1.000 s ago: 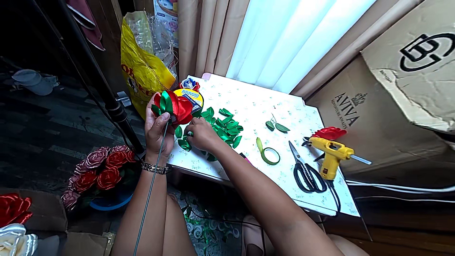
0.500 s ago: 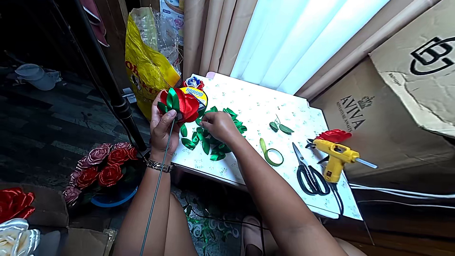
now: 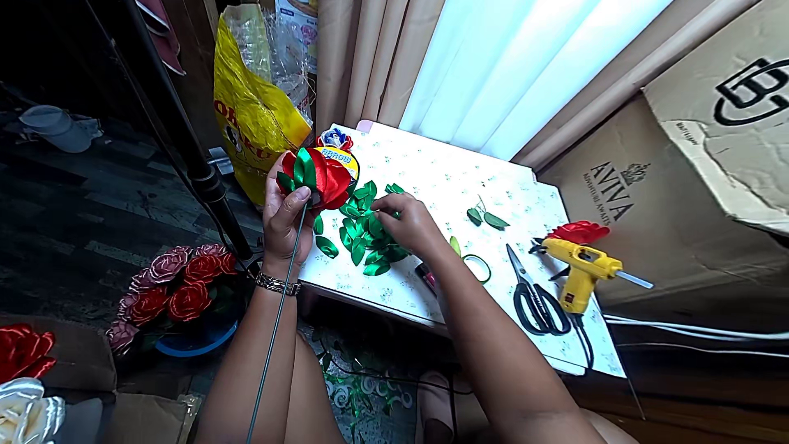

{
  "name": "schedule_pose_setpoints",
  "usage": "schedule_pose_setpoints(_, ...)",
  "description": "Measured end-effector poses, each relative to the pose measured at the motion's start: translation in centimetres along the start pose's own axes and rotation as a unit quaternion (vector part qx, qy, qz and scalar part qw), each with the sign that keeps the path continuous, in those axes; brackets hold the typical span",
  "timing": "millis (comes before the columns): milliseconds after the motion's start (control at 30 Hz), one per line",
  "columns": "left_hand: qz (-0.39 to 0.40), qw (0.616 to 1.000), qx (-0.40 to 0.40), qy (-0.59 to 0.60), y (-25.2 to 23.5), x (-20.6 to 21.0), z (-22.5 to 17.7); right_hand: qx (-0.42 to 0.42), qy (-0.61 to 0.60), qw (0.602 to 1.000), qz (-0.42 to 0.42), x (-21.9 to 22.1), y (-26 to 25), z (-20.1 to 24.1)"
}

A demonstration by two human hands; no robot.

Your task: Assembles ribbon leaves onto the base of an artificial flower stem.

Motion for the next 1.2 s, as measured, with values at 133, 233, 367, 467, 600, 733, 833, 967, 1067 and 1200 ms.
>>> schedule_pose_setpoints(133, 0.004, 1.0, 0.001, 0.001, 0.0, 0.1, 0.1, 0.082, -0.028, 0.994, -0.073, -1.7, 0.9, -1.2)
schedule_pose_setpoints(233, 0.0, 1.0, -0.008, 0.0, -0.2, 0.1, 0.4, 0.105, -0.033, 0.986, -0.122, -2.7, 1.6, -2.5)
schedule_pose_setpoints(367, 0.002, 1.0, -0.009, 0.01, -0.3, 0.4, 0.8, 0.101, -0.047, 0.976, -0.189, -3.0, 2.4, -4.3)
schedule_pose_setpoints(467, 0.003, 1.0, -0.009, 0.018, -0.4, 0.9, 1.1, 0.048, -0.075, 0.988, -0.129, -2.9, 3.2, -5.3)
schedule_pose_setpoints(600, 0.011, 1.0, -0.017, 0.007, -0.4, 1.6, 1.5, -0.019, -0.047, 0.998, -0.022, -1.8, 4.1, -5.4)
schedule_pose_setpoints(733, 0.016, 1.0, -0.023, 0.003, -0.4, 2.0, 2.0, -0.086, -0.021, 0.996, -0.009, -0.2, 5.3, -5.0)
schedule_pose_setpoints(833, 0.022, 0.999, -0.03, -0.005, -0.4, 2.4, 2.4, -0.112, 0.014, 0.994, 0.002, 0.9, 5.6, -4.7)
schedule_pose_setpoints(967, 0.018, 0.999, -0.032, 0.03, -1.3, 2.8, 3.1, -0.112, 0.063, 0.992, 0.006, 1.4, 5.3, -4.6)
schedule_pose_setpoints(1067, 0.023, 0.999, -0.034, 0.009, -0.8, 2.7, 3.0, -0.112, 0.052, 0.992, -0.017, 1.0, 5.5, -4.4)
schedule_pose_setpoints(1200, 0.019, 0.999, -0.032, 0.022, -1.3, 2.7, 3.1, -0.138, 0.033, 0.99, 0.008, 0.9, 6.5, -4.7)
Point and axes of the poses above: each hand's wrist, its own y-axis away from the middle knuckle, its own x-axis out of the palm, z = x × y, the point moved 1 cm from there along -y, towards the middle knuckle, and after that the axes turned 7 degrees about -y, right-handed, at the moved point
